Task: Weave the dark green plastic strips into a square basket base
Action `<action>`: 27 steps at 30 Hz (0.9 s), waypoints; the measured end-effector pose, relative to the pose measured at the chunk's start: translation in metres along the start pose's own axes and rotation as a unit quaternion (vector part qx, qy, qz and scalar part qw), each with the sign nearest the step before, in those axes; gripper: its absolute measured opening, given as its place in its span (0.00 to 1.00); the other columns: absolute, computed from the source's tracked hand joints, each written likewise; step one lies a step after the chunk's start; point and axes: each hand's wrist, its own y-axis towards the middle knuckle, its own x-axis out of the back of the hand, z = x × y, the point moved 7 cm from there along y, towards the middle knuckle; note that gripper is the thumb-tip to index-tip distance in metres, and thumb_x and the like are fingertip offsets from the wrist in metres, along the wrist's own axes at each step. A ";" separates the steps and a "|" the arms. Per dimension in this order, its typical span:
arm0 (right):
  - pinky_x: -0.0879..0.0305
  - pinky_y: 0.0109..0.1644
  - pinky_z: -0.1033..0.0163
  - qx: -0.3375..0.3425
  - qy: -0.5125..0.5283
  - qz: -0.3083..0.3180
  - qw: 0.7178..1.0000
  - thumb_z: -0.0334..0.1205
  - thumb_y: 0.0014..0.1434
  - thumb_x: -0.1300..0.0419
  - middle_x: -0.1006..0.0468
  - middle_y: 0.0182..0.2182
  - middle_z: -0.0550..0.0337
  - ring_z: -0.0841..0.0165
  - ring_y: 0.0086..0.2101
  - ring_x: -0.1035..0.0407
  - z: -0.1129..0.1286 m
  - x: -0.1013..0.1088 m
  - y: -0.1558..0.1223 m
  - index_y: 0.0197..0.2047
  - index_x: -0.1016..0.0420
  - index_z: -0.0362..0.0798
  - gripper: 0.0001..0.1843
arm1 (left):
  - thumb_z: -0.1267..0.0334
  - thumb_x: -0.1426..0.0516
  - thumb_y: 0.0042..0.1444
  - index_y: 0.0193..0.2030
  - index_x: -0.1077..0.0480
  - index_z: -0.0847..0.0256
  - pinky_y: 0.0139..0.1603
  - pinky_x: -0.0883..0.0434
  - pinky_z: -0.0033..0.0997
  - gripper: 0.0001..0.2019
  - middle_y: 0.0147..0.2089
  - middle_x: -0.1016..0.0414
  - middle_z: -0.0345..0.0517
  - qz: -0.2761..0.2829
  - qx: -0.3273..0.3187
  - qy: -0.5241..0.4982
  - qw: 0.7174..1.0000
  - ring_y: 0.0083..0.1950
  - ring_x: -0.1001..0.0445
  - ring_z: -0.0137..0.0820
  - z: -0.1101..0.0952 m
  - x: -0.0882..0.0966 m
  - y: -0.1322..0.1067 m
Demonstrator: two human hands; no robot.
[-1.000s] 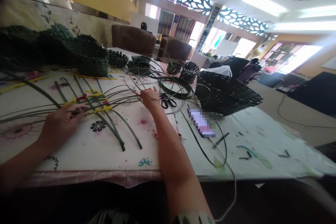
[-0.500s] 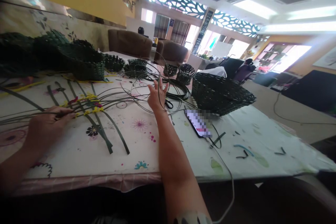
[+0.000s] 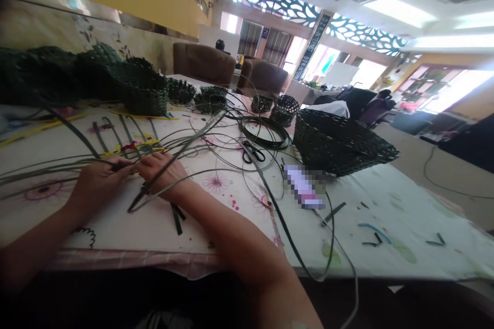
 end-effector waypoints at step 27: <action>0.24 0.46 0.58 -0.153 0.012 0.136 0.979 0.35 0.79 0.48 0.13 0.54 0.49 0.58 0.52 0.17 -0.013 -0.030 -0.002 0.61 0.21 0.51 0.17 | 0.42 0.42 0.65 0.35 0.20 0.56 0.54 0.23 0.40 0.20 0.42 0.13 0.49 0.029 -0.033 -0.052 0.998 0.47 0.17 0.42 -0.003 -0.014 -0.005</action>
